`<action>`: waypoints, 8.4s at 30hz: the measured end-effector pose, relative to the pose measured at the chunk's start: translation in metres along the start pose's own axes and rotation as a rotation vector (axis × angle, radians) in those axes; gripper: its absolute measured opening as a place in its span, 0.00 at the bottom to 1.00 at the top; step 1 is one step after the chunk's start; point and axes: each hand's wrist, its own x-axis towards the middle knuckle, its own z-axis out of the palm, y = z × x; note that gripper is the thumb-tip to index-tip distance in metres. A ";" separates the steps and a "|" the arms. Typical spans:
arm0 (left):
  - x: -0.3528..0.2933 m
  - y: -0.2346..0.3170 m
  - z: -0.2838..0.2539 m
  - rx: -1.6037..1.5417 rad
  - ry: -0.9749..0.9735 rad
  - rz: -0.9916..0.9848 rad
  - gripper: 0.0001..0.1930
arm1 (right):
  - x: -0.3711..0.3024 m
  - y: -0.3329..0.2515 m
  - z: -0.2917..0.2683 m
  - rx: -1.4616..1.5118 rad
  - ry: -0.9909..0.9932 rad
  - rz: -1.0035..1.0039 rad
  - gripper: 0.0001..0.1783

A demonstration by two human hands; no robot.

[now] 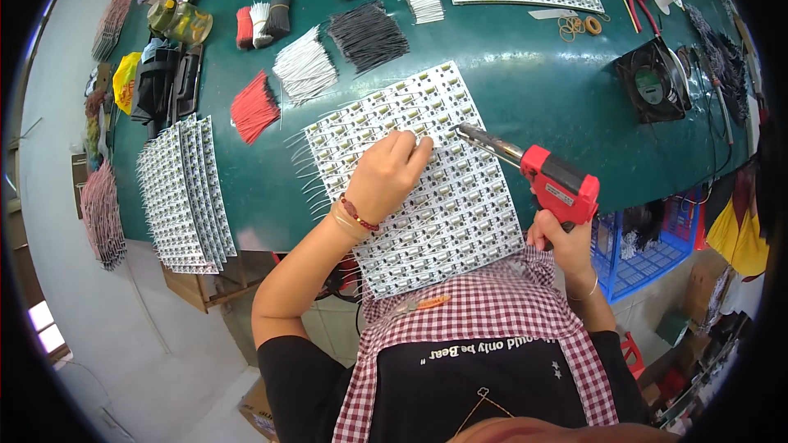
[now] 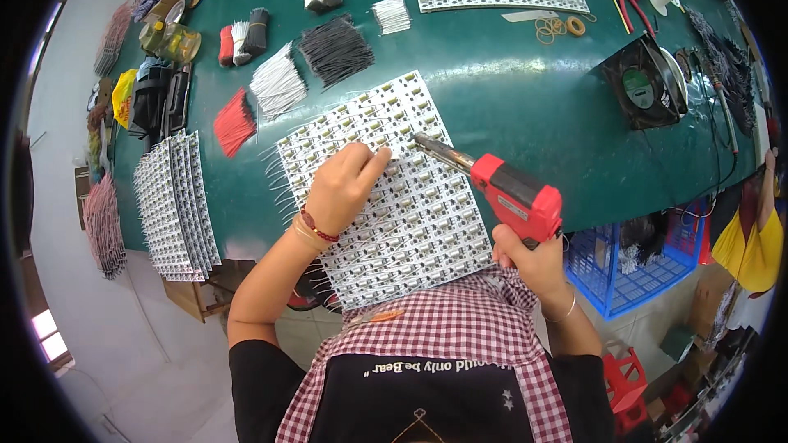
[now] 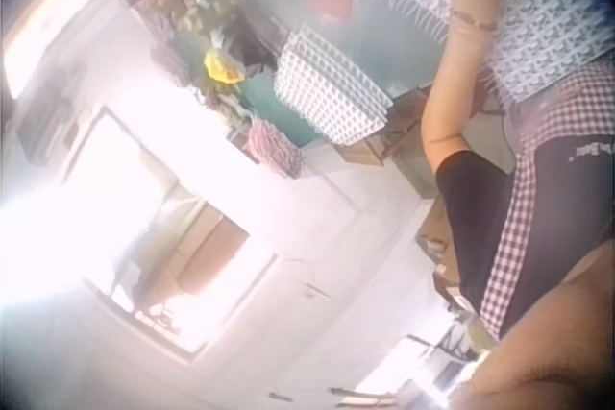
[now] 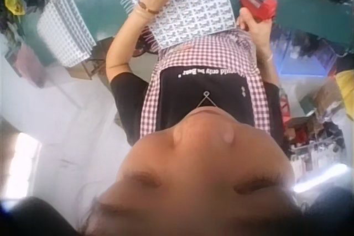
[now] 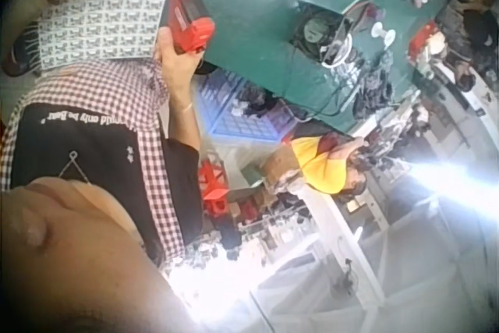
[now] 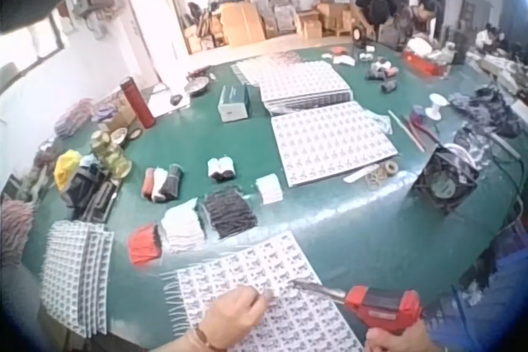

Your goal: The person uses a soldering iron to attach white wires to a grid of LED modules on a green workbench. They repeatedly pick up wires, position them on the board, and apply heat with the soldering iron to secure the connections.

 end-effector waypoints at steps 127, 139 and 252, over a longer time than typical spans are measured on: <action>-0.017 0.016 0.015 -0.034 0.082 -0.098 0.18 | 0.001 0.018 -0.010 -0.074 -0.113 -0.100 0.27; -0.011 0.012 0.017 -0.067 0.070 -0.081 0.17 | -0.003 0.028 -0.012 -0.192 -0.086 -0.065 0.17; -0.013 0.026 0.010 -0.035 0.024 0.003 0.14 | -0.049 0.047 -0.028 -0.176 -0.085 0.018 0.11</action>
